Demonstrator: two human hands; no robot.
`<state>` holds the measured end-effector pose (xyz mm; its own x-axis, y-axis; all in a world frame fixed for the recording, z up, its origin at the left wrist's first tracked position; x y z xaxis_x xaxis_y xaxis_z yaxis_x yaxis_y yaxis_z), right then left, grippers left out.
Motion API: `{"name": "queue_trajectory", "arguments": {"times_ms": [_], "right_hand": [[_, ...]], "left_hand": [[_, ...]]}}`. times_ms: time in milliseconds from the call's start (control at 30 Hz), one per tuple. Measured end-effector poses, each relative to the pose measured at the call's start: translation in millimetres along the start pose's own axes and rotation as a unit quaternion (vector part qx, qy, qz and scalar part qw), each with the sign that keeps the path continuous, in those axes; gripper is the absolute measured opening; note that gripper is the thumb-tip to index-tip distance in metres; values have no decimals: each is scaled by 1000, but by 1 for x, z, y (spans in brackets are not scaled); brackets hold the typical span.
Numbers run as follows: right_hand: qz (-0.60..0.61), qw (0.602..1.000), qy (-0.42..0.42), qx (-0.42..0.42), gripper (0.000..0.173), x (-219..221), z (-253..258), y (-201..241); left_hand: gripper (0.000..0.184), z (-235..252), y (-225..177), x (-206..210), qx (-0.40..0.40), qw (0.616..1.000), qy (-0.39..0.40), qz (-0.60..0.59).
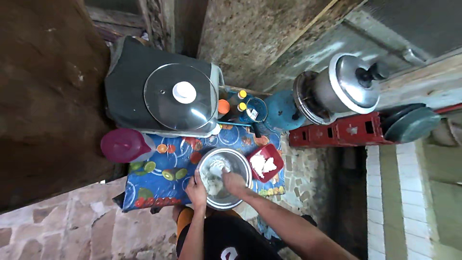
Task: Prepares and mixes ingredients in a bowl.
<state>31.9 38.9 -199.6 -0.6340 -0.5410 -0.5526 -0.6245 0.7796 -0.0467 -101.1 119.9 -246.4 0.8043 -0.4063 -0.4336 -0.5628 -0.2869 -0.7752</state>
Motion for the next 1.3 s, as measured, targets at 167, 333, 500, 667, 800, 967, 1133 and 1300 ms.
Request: {"name": "queue_trajectory", "arguments": {"times_ms": [167,333,500,667,800,967,1133,1300], "right_hand": [[70,994,-39,69,48,2,23,-2],[-21,1000,14,-3,48,26,11,30],[-70,995,55,-33,54,31,-5,26],[27,998,-25,49,49,-8,10,-10],[94,989,-54,102,48,-21,36,-4],[18,999,-27,40,45,-14,25,38],[-18,999,31,-8,50,9,16,49],[-96,992,60,-63,50,17,-6,40]], "left_hand": [[58,-2,2,0,1,1000,1,8],[56,-1,4,1,1,1000,-7,12],[57,0,2,0,-1,1000,-1,8],[56,0,-2,2,1,1000,14,-7],[56,1,-1,3,10,1000,8,-6],[57,0,2,4,22,1000,-1,7],[55,0,2,2,14,1000,3,4],[56,0,4,4,2,1000,7,-3]]}}
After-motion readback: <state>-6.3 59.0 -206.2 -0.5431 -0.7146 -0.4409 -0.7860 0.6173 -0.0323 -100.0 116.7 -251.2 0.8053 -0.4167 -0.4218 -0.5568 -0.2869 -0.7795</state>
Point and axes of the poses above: each hand's wrist, its own z-axis towards the middle knuckle, its own x-axis out of the palm, y = z × x, the point moved 3 cm from there along z, towards the middle knuckle, and after that the axes turned 1 degree about y, right-handed, at the moved point
